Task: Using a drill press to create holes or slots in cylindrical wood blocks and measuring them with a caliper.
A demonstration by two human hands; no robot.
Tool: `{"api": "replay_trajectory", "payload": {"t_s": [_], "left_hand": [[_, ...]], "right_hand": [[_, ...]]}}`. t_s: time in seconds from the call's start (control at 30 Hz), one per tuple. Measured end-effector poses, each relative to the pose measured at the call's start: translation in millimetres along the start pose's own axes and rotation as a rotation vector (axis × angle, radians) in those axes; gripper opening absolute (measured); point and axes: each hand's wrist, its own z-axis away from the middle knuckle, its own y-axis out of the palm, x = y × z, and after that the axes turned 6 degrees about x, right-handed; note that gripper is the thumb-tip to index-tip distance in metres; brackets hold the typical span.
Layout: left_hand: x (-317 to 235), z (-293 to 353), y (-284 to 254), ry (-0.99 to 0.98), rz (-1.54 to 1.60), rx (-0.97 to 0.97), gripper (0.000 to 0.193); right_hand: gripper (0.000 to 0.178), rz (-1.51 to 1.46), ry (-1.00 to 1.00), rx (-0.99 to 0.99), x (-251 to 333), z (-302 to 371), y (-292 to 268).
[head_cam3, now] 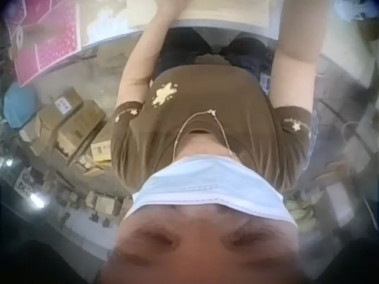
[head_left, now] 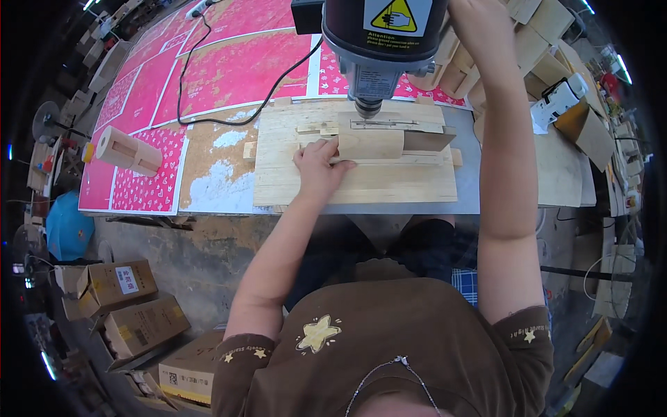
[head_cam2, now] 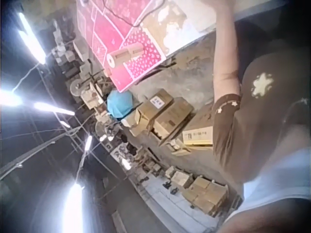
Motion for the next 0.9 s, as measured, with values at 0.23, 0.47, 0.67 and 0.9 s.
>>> {"api": "replay_trajectory", "payload": {"t_s": [0.23, 0.47, 0.67, 0.9], "left_hand": [[1, 0, 3, 0.015, 0.028, 0.013, 0.037], [1, -1, 4, 0.018, 0.016, 0.019, 0.039], [2, -1, 5, 0.015, 0.019, 0.018, 0.040], [1, -2, 3, -0.002, 0.014, 0.043, 0.039]], "right_hand": [[0.026, -0.111, -0.104, 0.028, 2, 27, -18], [0.005, -0.142, -0.070, 0.094, 14, 139, -13], [0.006, -0.149, -0.160, -0.025, -16, 172, 43], [0.004, -0.186, -0.314, -0.149, 1, 144, 11]]}}
